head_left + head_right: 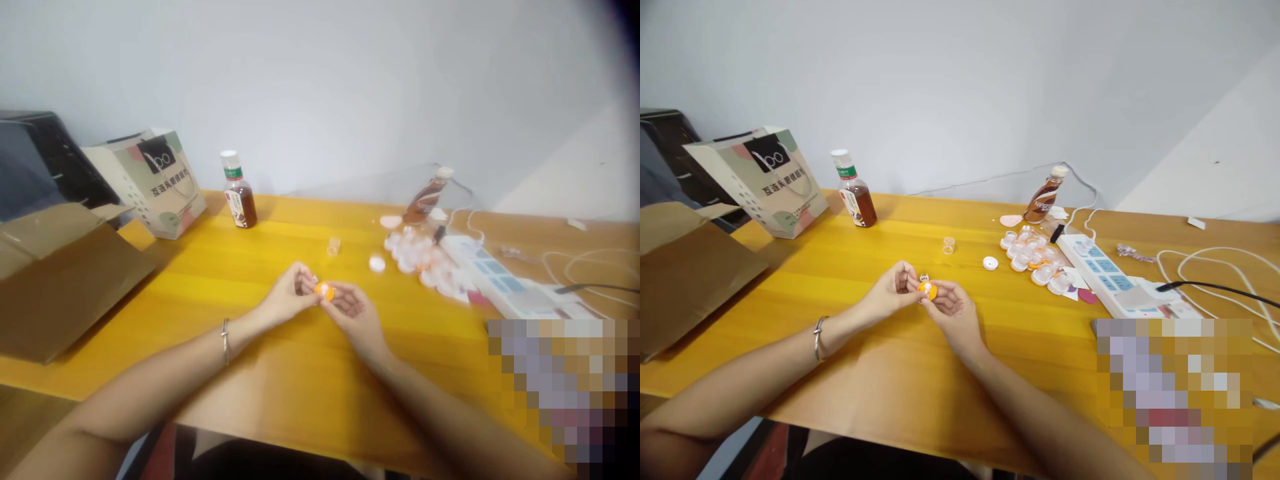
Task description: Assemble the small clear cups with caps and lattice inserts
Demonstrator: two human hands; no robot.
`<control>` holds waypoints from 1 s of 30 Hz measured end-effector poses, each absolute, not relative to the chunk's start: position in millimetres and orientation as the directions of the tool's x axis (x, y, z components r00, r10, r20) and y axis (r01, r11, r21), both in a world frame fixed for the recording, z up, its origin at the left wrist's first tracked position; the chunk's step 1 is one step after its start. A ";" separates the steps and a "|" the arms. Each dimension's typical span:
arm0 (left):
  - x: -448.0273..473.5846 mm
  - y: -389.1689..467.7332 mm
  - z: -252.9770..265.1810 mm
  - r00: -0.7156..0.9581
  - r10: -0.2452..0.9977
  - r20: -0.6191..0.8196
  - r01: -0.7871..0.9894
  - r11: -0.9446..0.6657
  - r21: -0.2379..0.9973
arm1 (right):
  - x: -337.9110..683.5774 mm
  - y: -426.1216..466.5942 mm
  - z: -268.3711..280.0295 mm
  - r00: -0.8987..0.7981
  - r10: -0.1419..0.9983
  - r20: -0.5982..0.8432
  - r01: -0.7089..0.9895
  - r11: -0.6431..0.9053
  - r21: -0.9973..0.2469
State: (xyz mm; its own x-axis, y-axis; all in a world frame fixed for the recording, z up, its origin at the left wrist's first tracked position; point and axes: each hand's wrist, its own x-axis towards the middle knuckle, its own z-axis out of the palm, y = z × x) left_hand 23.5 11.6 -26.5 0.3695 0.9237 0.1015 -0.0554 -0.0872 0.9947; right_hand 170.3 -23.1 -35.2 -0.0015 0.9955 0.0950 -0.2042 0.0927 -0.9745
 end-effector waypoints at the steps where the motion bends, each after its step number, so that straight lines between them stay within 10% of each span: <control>1: 23.9 11.3 -27.2 0.370 0.922 0.110 -0.053 -0.097 0.994 | 170.4 -22.4 -36.0 0.008 0.995 0.100 -0.205 0.099 -0.974; 30: 14.2 25.5 -29.1 0.406 0.912 0.056 0.120 -0.114 0.986 | 175.5 -15.0 -43.1 -0.106 0.993 0.058 -0.151 0.042 -0.988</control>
